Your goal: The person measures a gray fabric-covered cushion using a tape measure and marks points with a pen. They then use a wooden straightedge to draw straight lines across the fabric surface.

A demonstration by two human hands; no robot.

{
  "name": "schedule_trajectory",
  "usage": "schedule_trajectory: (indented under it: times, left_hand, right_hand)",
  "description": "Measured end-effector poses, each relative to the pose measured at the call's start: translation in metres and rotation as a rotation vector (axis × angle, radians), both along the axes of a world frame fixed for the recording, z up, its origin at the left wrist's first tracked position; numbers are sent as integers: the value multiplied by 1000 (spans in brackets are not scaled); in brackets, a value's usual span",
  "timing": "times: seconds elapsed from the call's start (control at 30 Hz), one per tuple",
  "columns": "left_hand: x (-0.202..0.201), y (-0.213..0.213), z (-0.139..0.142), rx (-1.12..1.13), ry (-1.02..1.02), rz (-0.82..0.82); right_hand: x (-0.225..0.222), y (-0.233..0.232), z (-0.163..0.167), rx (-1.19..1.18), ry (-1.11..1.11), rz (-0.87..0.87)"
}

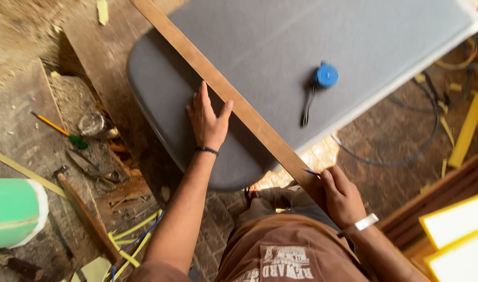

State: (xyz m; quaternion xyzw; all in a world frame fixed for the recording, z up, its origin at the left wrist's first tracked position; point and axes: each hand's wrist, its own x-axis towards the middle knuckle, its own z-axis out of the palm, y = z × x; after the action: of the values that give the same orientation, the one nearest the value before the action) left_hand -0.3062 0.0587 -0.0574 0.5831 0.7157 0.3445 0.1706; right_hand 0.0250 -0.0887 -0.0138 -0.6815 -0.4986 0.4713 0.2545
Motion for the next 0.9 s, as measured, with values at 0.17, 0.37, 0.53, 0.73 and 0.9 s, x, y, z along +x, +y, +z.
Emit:
schedule_trajectory:
  times: [0.17, 0.37, 0.53, 0.73, 0.9]
  left_hand:
    - [14, -19, -3, 3, 158, 98]
    - [13, -34, -9, -65, 303, 138]
    - [12, -33, -12, -54, 285, 163]
    - [12, -31, -11, -83, 325, 166]
    - [11, -35, -12, -65, 264, 157]
  right_hand:
    - [-41, -38, 12, 40, 14, 31]
    - [-52, -58, 9, -80, 119, 59]
    - [-40, -59, -9, -16, 154, 173]
    - [-39, -51, -23, -22, 159, 240]
    - [-38, -54, -22, 6, 104, 264]
